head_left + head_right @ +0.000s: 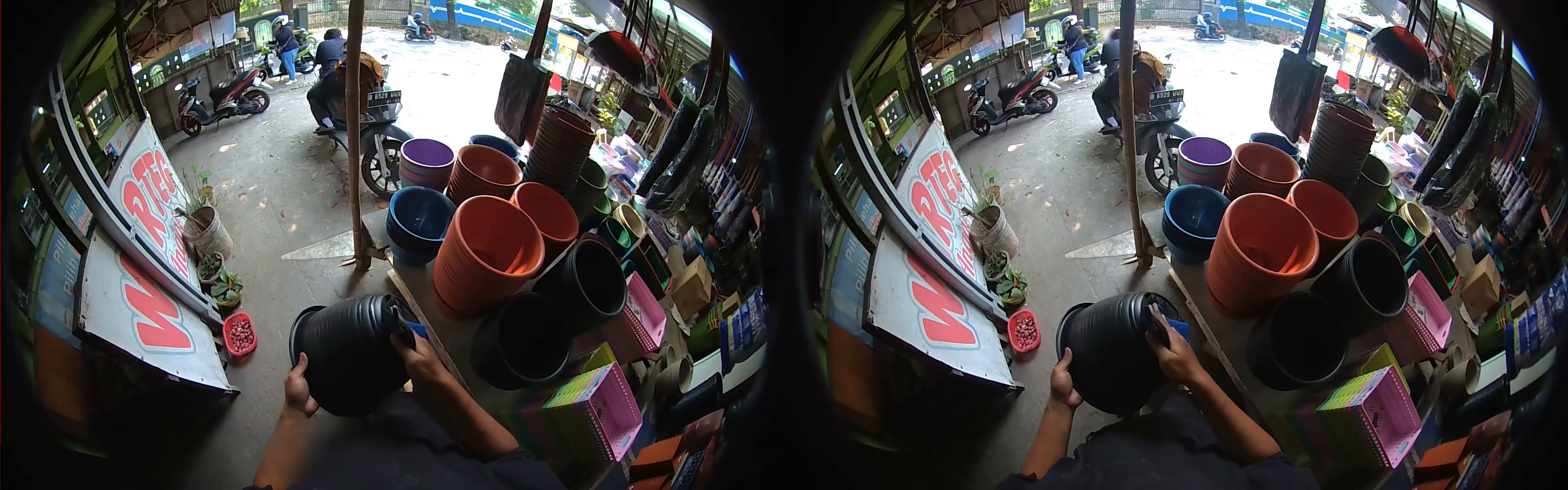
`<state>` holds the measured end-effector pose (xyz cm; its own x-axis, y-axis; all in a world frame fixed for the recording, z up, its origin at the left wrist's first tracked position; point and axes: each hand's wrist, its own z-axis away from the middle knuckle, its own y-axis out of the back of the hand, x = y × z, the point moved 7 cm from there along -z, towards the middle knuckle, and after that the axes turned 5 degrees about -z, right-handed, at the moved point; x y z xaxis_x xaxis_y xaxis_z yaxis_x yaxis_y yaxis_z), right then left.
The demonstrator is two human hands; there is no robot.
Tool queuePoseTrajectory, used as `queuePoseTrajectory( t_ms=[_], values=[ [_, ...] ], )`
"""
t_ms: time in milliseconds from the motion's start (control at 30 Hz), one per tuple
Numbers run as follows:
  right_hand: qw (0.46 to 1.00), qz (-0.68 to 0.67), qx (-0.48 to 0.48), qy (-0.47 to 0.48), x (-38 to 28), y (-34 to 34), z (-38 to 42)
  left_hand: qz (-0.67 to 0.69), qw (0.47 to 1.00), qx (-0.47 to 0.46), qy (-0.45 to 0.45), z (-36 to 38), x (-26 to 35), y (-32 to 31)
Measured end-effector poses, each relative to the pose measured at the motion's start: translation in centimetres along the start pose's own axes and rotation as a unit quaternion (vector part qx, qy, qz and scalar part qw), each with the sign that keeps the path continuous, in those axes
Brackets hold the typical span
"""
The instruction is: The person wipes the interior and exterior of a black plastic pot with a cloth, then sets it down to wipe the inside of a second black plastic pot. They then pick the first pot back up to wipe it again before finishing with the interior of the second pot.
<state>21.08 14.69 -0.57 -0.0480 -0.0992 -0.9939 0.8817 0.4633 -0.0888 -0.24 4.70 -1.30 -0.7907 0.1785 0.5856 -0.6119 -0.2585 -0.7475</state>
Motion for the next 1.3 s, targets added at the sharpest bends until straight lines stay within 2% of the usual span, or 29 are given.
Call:
queuePoseTrajectory(
  t_ms=[33, 67, 100, 167, 200, 267, 300, 367, 400, 433, 500, 567, 633, 667, 700, 767, 800, 833, 867, 933, 967, 1033, 1067, 1100, 1167, 1233, 1300],
  values=[
    [0.999, -0.016, -0.015, 0.023, -0.9, -0.8, 0.7, 0.005, 1.000, 0.016, -0.025, 0.1, 0.3, 0.2],
    [0.995, -0.030, -0.016, 0.096, -3.2, -1.5, 1.5, 0.012, 0.998, 0.032, -0.049, 0.3, 0.6, 0.5],
    [0.995, -0.030, -0.020, 0.094, -4.7, -1.9, 2.7, 0.013, 0.998, 0.035, -0.051, 0.3, 0.7, 0.8],
    [0.974, -0.148, 0.028, -0.169, -3.4, -1.4, 5.5, 0.011, 0.997, 0.056, -0.061, 0.3, 1.3, 1.7],
    [0.974, -0.147, 0.027, -0.170, -3.8, -1.2, 6.0, 0.012, 0.996, 0.057, -0.062, 0.4, 1.6, 1.9],
    [0.942, -0.284, 0.145, -0.105, -4.7, 1.0, 6.7, -0.096, 0.989, 0.098, -0.062, 0.7, 2.2, 2.1],
    [0.942, -0.283, 0.150, -0.100, -4.8, 1.4, 6.8, -0.096, 0.989, 0.091, -0.060, 0.5, 1.8, 1.8],
    [0.886, -0.415, 0.200, -0.053, -5.3, 2.7, 7.1, -0.220, 0.953, 0.080, -0.191, 0.4, 3.0, -0.4],
    [0.884, -0.416, 0.209, -0.043, -4.1, 3.9, 7.1, -0.281, 0.936, 0.062, -0.203, 0.6, 3.2, -1.7],
    [0.891, -0.375, 0.257, -0.007, -1.8, 6.3, 7.1, -0.284, 0.937, 0.048, -0.199, 0.5, 2.9, -2.6],
    [0.888, -0.333, 0.315, 0.037, -1.2, 8.5, 7.9, -0.416, 0.892, -0.023, -0.176, 0.3, 1.4, -4.7],
    [0.890, -0.122, 0.421, 0.123, -4.2, 10.2, 9.7, -0.435, 0.886, -0.067, -0.147, -0.3, 0.3, -6.5],
    [0.870, -0.148, 0.449, 0.140, -7.0, 10.3, 10.9, -0.649, 0.706, -0.193, -0.207, -0.6, -0.6, -10.3],
    [0.854, -0.174, 0.466, 0.155, -8.1, 10.4, 11.6, -0.671, 0.671, -0.230, -0.214, -0.5, -1.1, -12.1],
    [0.846, -0.174, 0.477, 0.161, -7.9, 11.3, 12.4, -0.671, 0.667, -0.244, -0.214, -0.7, -1.6, -13.3],
    [0.856, 0.061, 0.486, 0.165, -9.9, 12.4, 14.3, -0.722, 0.549, -0.329, -0.262, -0.2, -3.1, -16.3],
    [0.849, 0.061, 0.497, 0.167, -10.3, 13.2, 15.2, -0.713, 0.532, -0.365, -0.276, 0.3, -3.4, -17.9],
    [0.822, 0.121, 0.520, 0.197, -13.5, 13.1, 16.5, -0.709, 0.528, -0.377, -0.276, 0.4, -3.7, -19.3],
    [0.790, 0.181, 0.540, 0.225, -15.6, 13.1, 17.7, -0.708, 0.483, -0.420, -0.299, 1.0, -4.4, -20.9],
    [0.790, 0.211, 0.542, 0.193, -15.2, 15.3, 19.8, -0.709, 0.380, -0.496, -0.327, 1.2, -6.6, -22.0],
    [0.795, 0.239, 0.533, 0.161, -14.7, 16.5, 20.9, -0.705, 0.377, -0.505, -0.325, 0.7, -7.4, -22.8],
    [0.795, 0.227, 0.539, 0.158, -14.4, 18.2, 22.2, -0.697, 0.278, -0.561, -0.348, 0.9, -9.9, -24.7],
    [0.788, 0.251, 0.538, 0.164, -16.3, 18.5, 22.2, -0.700, 0.214, -0.583, -0.353, -0.1, -12.1, -24.5],
    [0.779, 0.276, 0.537, 0.169, -17.6, 18.9, 22.4, -0.695, 0.211, -0.589, -0.355, -0.9, -13.3, -25.0],
    [0.757, 0.330, 0.546, 0.143, -16.8, 20.5, 23.7, -0.692, 0.156, -0.607, -0.357, -2.0, -15.8, -26.7],
    [0.725, 0.355, 0.587, 0.063, -15.8, 22.2, 24.8, -0.687, 0.146, -0.617, -0.354, -2.9, -17.7, -28.6],
    [0.703, 0.377, 0.603, 0.033, -14.1, 24.1, 26.0, -0.665, 0.127, -0.638, -0.367, -4.5, -20.6, -29.6]
  ],
)
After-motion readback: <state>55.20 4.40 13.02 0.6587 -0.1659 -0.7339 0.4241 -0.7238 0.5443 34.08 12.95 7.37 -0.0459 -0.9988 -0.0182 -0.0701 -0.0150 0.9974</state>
